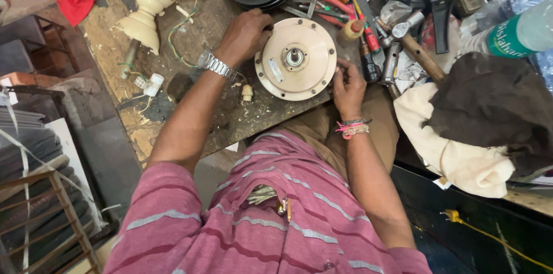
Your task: The person works on a disassembled ceiling fan motor assembly on a cluttered workbench. They use a screwdriver to tighten screws on the motor housing and a hammer to tap the central shaft. The person also applies a substance from a small bottle to the motor components.
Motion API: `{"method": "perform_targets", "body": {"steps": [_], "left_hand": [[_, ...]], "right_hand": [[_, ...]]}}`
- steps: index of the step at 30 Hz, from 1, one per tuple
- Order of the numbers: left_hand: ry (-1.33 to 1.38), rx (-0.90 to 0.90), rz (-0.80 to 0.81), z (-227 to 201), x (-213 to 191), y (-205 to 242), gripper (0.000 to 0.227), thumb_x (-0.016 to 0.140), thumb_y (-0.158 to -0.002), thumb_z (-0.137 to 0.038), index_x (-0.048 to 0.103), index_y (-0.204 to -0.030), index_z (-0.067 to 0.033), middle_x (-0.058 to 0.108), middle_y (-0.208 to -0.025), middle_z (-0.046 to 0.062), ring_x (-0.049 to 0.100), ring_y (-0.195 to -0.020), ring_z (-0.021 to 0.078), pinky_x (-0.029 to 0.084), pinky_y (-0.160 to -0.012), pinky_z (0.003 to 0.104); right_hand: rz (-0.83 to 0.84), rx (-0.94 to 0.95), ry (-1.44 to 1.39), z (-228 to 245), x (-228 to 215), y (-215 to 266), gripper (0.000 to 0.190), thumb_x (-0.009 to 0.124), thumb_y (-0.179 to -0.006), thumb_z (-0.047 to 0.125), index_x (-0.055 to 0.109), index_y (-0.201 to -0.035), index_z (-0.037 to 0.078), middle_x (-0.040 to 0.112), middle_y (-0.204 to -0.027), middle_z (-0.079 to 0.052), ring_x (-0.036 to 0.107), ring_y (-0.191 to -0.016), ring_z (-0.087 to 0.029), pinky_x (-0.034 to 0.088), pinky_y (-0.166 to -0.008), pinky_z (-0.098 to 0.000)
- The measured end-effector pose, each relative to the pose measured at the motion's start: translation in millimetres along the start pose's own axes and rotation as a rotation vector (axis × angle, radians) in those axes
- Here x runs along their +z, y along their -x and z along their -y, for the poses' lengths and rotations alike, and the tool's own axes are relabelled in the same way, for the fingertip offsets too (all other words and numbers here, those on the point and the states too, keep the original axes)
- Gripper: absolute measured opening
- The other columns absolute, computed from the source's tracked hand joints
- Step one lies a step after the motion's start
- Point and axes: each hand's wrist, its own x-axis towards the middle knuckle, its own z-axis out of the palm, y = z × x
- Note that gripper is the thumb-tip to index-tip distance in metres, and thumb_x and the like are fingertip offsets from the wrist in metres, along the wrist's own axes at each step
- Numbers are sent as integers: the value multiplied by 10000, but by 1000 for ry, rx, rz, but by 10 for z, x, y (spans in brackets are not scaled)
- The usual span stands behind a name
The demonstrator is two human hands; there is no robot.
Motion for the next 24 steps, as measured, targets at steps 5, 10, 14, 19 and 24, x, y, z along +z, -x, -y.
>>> {"method": "perform_targets", "body": {"steps": [5, 10, 14, 19, 24], "left_hand": [[-2, -1, 28, 37, 5, -27, 166, 705, -866, -103, 735, -1011, -28, 680, -948, 190, 654, -909, 408, 513, -797, 509], [113, -65, 71, 28, -36, -58, 216, 713, -836, -104, 734, -1040, -37, 714, -929, 212, 695, -868, 391, 542, -775, 468], [177, -113, 81, -34, -86, -61, 210, 728, -853, -128, 735, -1043, -38, 726, -913, 218, 717, -837, 379, 548, -757, 448], [132, -151, 81, -65, -96, 9, 185, 730, -870, -131, 727, -1020, -23, 721, -896, 216, 716, -845, 385, 549, -761, 458], [110, -134, 53, 46, -57, 164, 193, 760, -844, -131, 718, -975, 5, 731, -908, 208, 718, -849, 376, 553, -753, 447]], "right_hand": [[-21, -181, 42, -12, 6, -16, 172, 630, -1028, 34, 680, -1191, 12, 747, -963, -100, 680, -809, -134, 555, -732, -304], [-8, -113, 19, 14, 2, -13, 170, 631, -1029, 51, 681, -1188, 18, 738, -905, -79, 651, -709, -98, 535, -655, -276], [-4, -80, 24, -1, -3, -1, 176, 647, -1022, 54, 691, -1189, 20, 707, -834, -57, 617, -664, -76, 517, -613, -253], [-46, -191, 39, -104, 18, -3, 203, 668, -1018, 53, 682, -1218, 19, 710, -902, -48, 643, -744, -82, 539, -658, -259], [-16, -9, -94, -135, 30, -14, 262, 681, -988, 52, 653, -1244, 6, 700, -883, -25, 618, -674, -49, 511, -564, -224]]}}
